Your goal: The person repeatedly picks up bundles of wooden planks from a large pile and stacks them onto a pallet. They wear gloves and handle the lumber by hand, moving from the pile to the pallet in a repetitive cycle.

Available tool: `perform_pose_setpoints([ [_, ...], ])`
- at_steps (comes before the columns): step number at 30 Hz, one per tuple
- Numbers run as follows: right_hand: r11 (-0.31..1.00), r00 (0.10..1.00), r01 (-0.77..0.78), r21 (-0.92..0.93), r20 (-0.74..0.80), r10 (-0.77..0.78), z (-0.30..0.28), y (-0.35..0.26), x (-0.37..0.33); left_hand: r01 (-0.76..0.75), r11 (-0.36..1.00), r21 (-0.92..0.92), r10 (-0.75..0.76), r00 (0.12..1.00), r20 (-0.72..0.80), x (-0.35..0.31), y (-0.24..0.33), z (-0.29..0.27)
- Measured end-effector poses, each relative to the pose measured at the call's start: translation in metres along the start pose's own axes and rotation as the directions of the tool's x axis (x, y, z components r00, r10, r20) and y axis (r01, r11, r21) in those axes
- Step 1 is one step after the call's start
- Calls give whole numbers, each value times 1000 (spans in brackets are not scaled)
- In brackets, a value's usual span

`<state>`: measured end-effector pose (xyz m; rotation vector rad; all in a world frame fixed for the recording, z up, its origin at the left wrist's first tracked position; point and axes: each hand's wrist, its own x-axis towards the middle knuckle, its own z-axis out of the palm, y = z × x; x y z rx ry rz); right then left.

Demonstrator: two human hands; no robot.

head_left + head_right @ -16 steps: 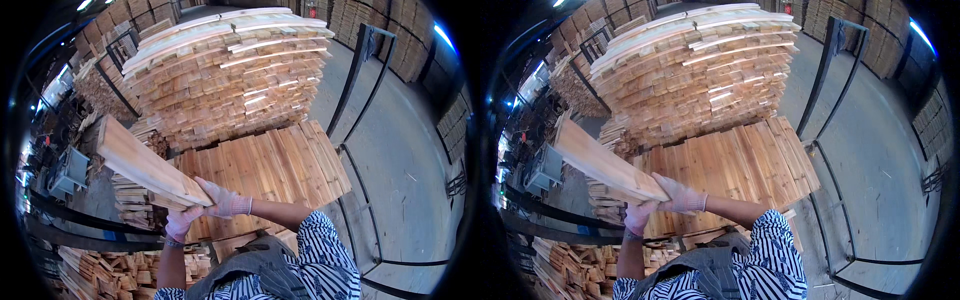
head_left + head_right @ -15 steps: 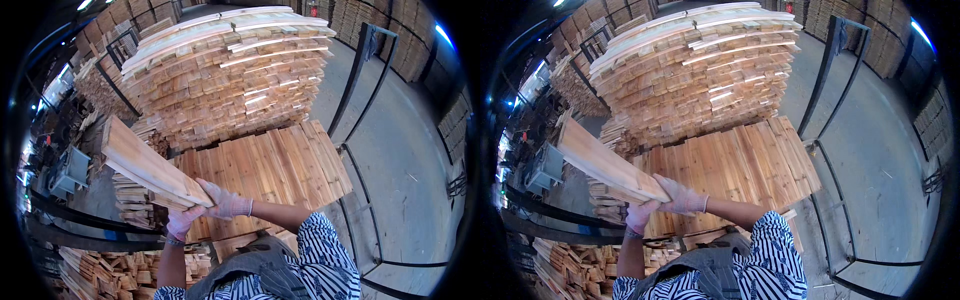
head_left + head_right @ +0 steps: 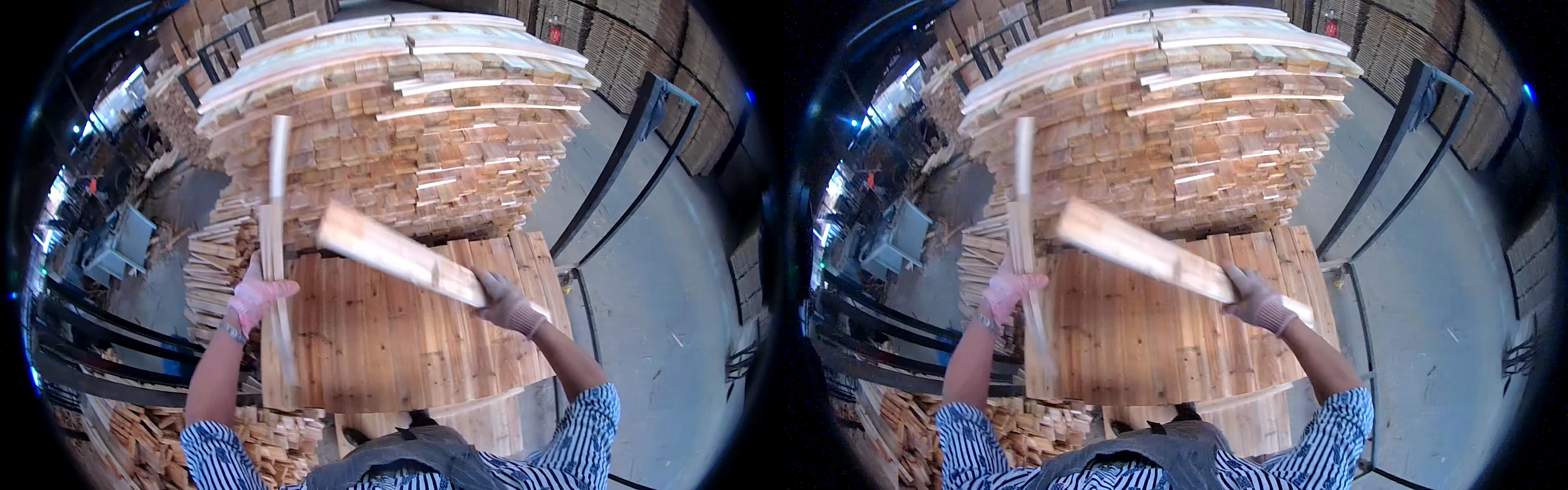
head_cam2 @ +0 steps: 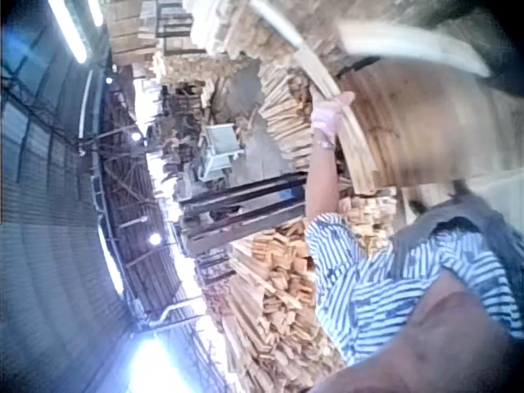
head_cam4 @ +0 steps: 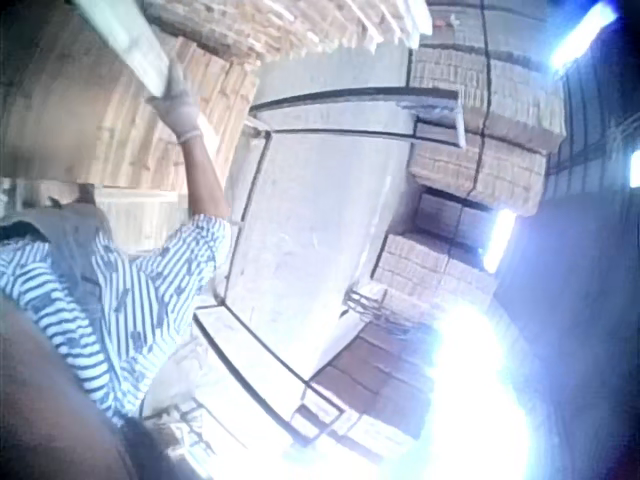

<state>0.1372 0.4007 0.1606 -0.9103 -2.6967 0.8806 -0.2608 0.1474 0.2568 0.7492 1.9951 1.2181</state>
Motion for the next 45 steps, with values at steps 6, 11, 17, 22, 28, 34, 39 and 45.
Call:
perform_pose_setpoints([
  [6, 907, 987, 79, -413, 163, -12, 25, 83, -40, -100, 473, 875, 49, 995, 87, 98, -24, 87],
  [11, 847, 974, 161, -506, 218, -54, 83, 128, -21, -250, 177, 952, 90, 967, 238, 178, -116, 142],
  [17, 848, 935, 138, -512, 349, 58, 109, 140, -16, -243, 212, 947, 55, 970, 237, 203, -177, 174],
  [22, 844, 942, 190, -502, 336, -11, 96, 128, 12, -293, 210, 933, 201, 946, 252, 224, -189, 166],
  [28, 899, 966, 238, -367, 189, -179, 108, 150, 71, 221, 957, 186, -196, 970, -145, 229, -175, 192],
  [34, 849, 975, 114, -516, 220, 3, 91, 161, 117, -180, 284, 942, -56, 977, 204, 230, -180, 172],
  [39, 828, 972, 66, -557, 223, 73, 78, 195, 116, -167, 236, 957, -121, 972, 199, 228, -180, 172],
  [45, 840, 997, 46, -541, 73, -8, 92, 218, 117, -218, 223, 950, -99, 965, 244, 238, -181, 185],
])
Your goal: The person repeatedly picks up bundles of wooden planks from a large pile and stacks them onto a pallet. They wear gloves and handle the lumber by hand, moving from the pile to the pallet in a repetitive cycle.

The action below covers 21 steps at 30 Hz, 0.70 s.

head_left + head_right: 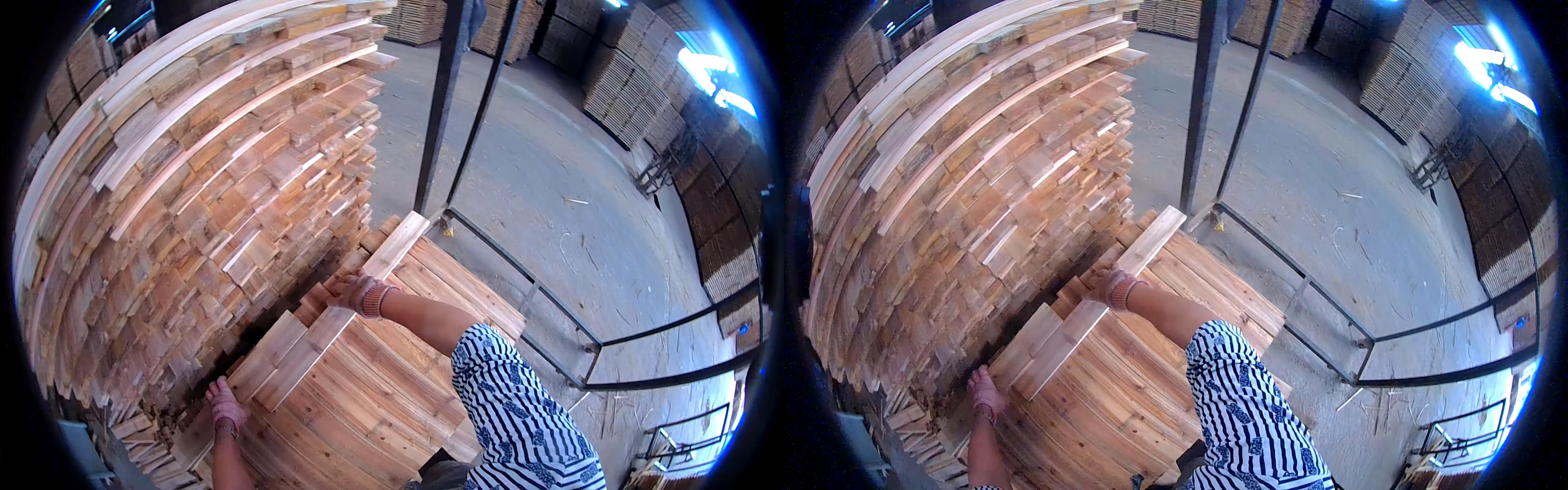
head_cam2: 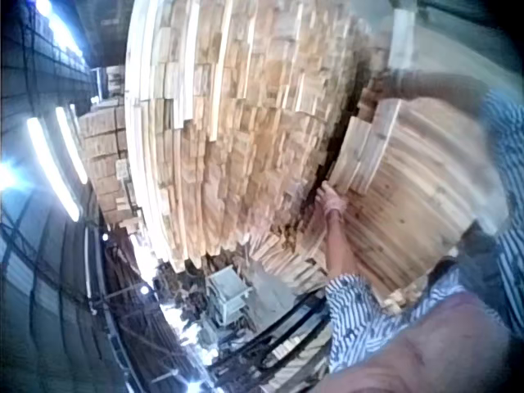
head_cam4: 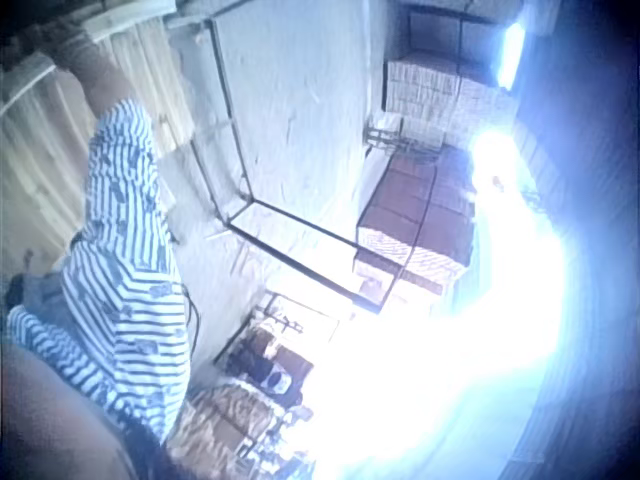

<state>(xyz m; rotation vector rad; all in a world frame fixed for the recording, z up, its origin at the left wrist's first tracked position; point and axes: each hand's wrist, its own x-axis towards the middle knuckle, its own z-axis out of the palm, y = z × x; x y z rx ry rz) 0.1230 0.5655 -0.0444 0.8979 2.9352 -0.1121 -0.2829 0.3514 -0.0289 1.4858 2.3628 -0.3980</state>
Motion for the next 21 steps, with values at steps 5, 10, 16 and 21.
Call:
perform_pose_setpoints([
  [5, 972, 983, 182, 150, -11, -182, -91, -38, 30, -210, 977, -32, 187, 923, -337, -29, -49, 10],
  [10, 955, 987, 77, 286, -156, -33, -30, -15, 0, -174, 954, -243, 128, 973, -194, -77, -36, -58],
  [16, 940, 961, 129, 315, -274, -41, 54, 10, 13, -124, 913, -388, -27, 933, -360, -275, -4, -126],
  [21, 478, 589, 178, -860, -296, -752, 133, -38, 64, -275, 186, -943, -383, 864, -328, -411, -33, -112],
])
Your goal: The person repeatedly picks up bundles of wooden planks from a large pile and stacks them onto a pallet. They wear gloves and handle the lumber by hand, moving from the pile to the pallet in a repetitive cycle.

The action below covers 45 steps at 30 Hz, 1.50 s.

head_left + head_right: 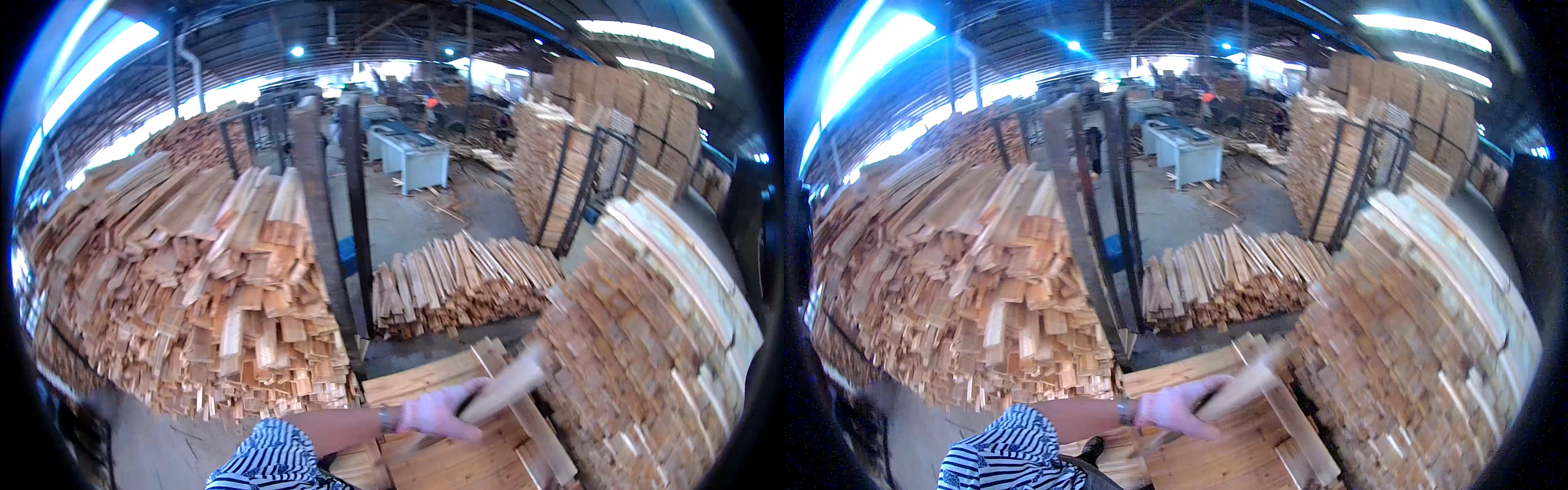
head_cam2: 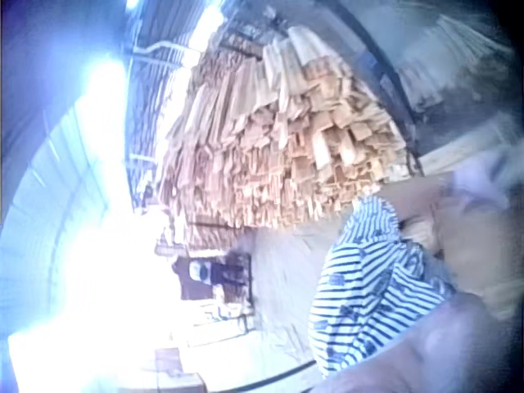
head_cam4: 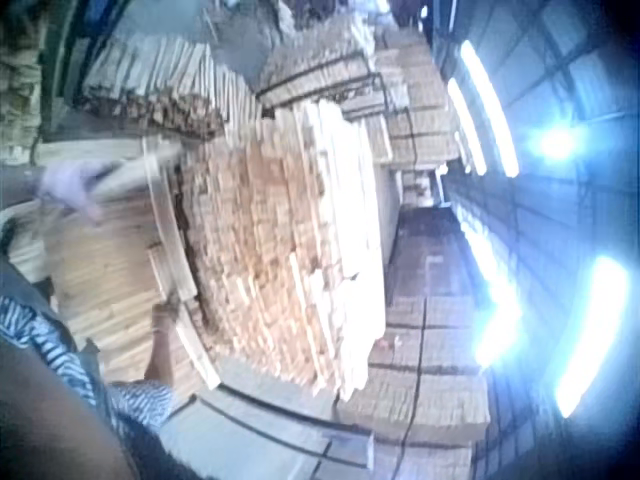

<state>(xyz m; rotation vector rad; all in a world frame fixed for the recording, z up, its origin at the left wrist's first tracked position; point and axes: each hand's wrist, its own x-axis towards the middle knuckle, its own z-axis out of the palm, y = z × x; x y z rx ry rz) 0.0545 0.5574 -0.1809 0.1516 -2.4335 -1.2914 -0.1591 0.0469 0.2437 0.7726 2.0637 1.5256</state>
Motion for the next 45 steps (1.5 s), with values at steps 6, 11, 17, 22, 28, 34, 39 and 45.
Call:
perform_pose_setpoints([
  [6, -42, 961, 14, 999, -25, -274, -289, -35, 277, -390, 559, -732, -27, 873, -486, -146, -48, -114],
  [11, -455, 902, 354, 817, -427, -66, -541, 16, 478, -688, 355, -633, -54, 661, -749, -238, -54, -141],
  [17, -639, 776, -172, 749, -297, -557, -778, -26, 637, -730, 353, -586, -67, 605, -794, -353, -65, -156],
  [22, -355, 894, 172, 919, -297, -336, -820, -135, 696, -690, 450, -566, -123, 580, -805, -365, -137, -142],
  [28, -637, 900, -263, 725, -54, -433, -830, -37, 684, -713, 471, -519, -79, 552, -830, -366, -81, -211],
  [34, 138, 896, 435, 890, -413, -162, -726, 125, 572, -708, 379, -596, -91, 612, -786, -313, -74, -233],
  [39, 400, 922, 321, 858, -187, -340, -679, 131, 390, -538, 97, -837, -159, 822, -547, -244, -58, -202],
  [45, 284, 935, 252, 925, -157, -318, -615, 92, 286, -347, 224, -911, -140, 913, -383, -212, -60, -143],
])
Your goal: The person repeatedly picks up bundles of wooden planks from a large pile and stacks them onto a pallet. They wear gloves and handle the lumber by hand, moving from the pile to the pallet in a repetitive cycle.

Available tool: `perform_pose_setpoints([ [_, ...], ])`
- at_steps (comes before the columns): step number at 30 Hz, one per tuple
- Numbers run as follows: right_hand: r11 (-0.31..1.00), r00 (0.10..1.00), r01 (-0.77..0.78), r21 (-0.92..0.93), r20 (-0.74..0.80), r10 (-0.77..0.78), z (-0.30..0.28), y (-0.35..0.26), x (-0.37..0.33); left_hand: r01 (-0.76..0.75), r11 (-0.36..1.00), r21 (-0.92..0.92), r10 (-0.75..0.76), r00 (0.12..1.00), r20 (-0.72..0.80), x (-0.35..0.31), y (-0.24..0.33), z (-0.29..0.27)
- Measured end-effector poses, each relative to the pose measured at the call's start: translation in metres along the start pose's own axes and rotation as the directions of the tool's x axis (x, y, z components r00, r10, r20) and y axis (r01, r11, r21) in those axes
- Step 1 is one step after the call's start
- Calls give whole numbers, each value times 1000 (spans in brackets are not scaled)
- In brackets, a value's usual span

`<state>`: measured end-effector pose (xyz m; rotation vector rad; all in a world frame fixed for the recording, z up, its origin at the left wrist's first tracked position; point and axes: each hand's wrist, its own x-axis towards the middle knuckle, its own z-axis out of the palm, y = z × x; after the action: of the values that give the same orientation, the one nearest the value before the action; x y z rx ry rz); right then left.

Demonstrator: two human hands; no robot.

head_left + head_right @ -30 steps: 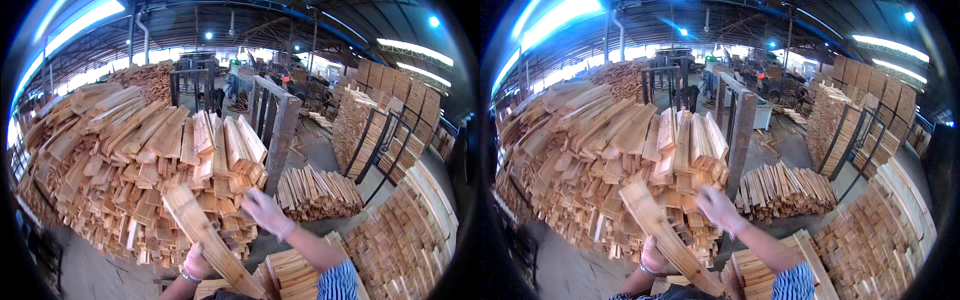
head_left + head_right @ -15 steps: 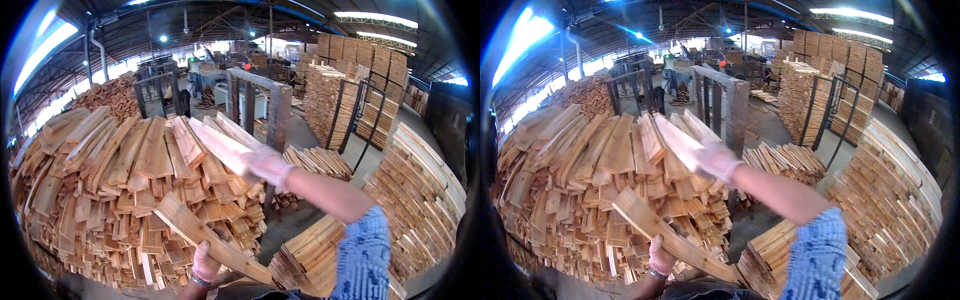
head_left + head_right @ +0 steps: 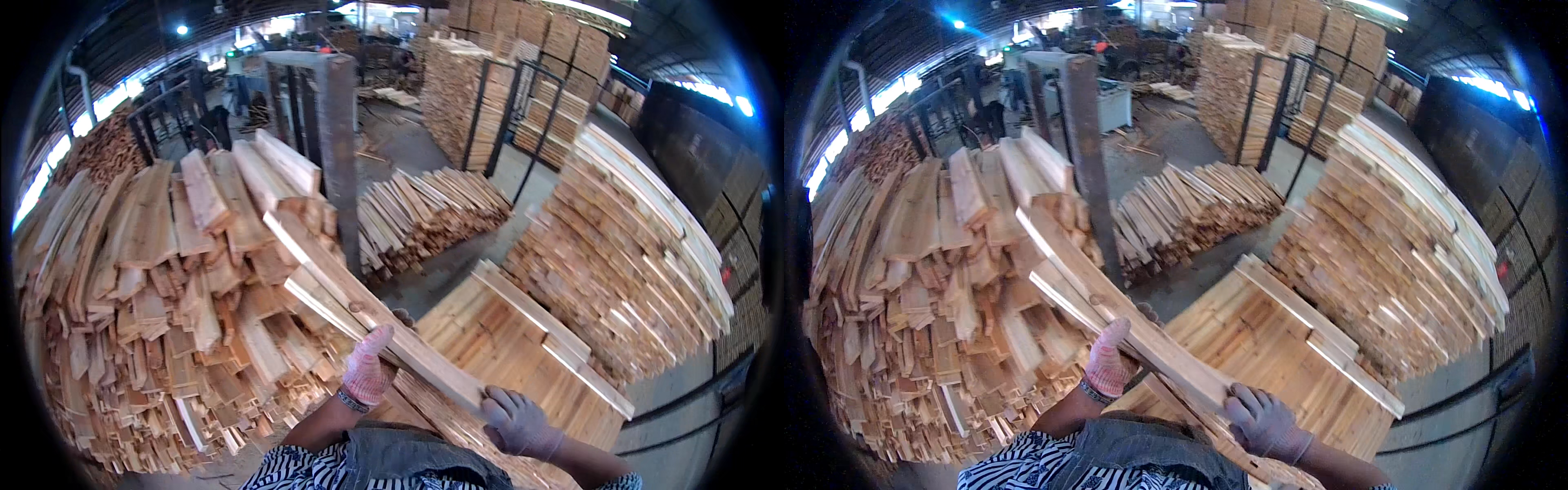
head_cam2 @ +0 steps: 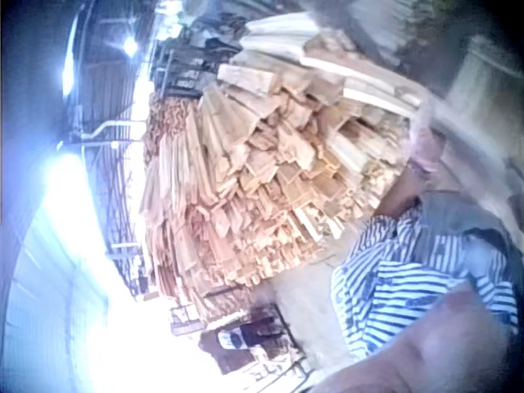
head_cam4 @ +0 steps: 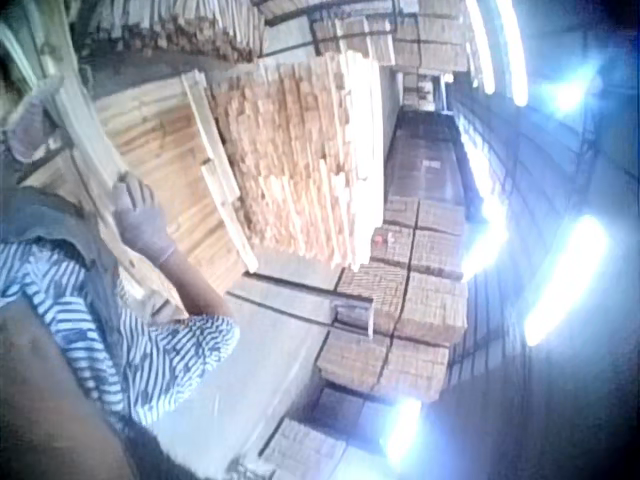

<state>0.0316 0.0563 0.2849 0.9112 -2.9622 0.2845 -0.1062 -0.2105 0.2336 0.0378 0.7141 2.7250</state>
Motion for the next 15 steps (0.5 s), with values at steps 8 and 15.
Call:
perform_pose_setpoints([
  [8, 374, 874, -30, 927, -158, 460, 43, 42, 19, 35, 881, 471, -205, 927, 315, 12, -92, 101],
  [15, 379, 664, -308, 873, -89, 743, 56, 112, -90, -24, 638, 769, -403, 841, 360, 80, -88, 137],
])
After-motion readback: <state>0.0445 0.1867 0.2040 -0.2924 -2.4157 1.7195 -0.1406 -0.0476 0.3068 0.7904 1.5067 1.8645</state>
